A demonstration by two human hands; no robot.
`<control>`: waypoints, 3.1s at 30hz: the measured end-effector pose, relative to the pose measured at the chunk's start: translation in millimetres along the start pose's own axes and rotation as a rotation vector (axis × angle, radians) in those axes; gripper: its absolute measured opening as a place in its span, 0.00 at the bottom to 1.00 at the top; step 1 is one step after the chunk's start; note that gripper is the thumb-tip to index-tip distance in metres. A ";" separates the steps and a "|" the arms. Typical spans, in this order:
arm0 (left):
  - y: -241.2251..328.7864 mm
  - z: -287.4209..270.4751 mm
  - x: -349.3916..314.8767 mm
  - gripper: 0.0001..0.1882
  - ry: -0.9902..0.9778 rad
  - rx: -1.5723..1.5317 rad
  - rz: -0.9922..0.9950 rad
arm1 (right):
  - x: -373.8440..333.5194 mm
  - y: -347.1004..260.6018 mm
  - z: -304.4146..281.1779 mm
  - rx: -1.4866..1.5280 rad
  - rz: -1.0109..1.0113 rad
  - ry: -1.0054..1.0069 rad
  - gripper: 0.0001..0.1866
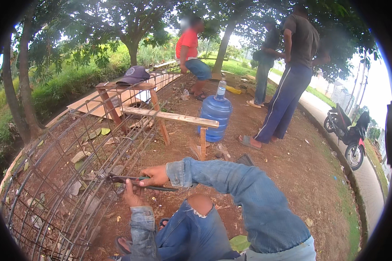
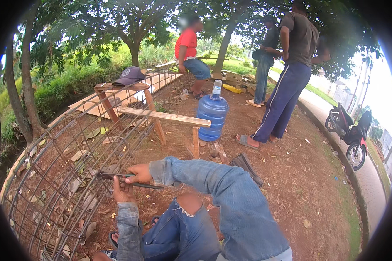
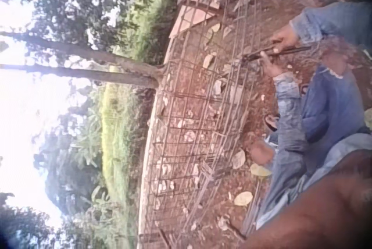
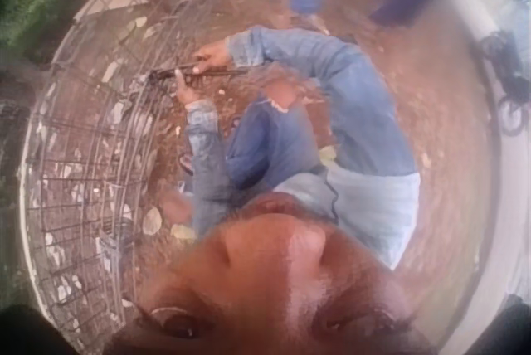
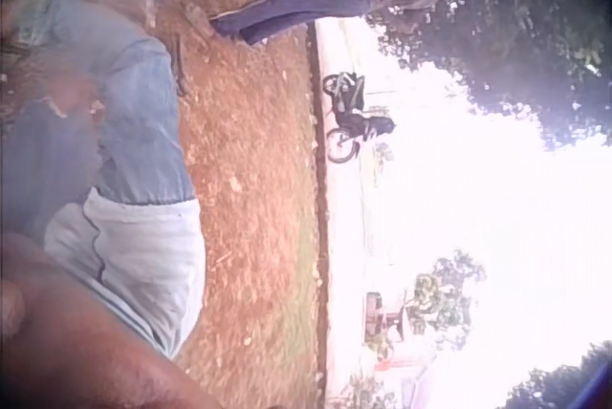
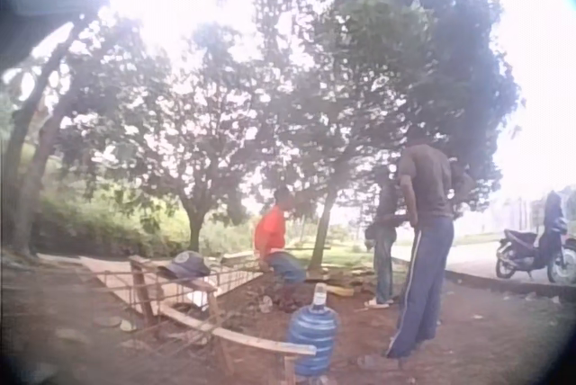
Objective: The person is assembling a metal structure by tying metal rods together using wire and pliers. They repeatedly bend wire, wrap it around rod intersections, and twist it to secure the connections.
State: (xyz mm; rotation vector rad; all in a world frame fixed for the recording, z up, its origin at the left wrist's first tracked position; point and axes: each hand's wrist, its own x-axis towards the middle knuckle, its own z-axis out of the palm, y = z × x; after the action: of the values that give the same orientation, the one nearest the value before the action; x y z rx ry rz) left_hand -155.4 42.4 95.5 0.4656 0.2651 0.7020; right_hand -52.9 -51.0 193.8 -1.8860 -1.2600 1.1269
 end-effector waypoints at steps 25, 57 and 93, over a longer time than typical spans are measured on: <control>-7.3 45.2 0.3 0.12 -0.072 -0.415 -0.115 | -54.7 10.3 51.1 -1.469 -0.203 0.988 0.32; 67.4 -61.6 77.2 0.57 0.007 1.397 0.540 | -59.2 -107.6 -13.1 -1.487 -0.102 0.344 0.26; 68.0 -63.8 80.3 0.52 0.005 1.363 0.627 | -46.3 -75.5 1.1 -0.551 0.677 0.034 0.35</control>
State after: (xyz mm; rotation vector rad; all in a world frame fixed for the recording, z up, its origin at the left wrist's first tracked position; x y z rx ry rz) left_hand -158.7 162.2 67.6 1.9028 0.6051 1.0686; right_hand -94.3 -66.0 270.6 -2.8754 -0.9906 1.1185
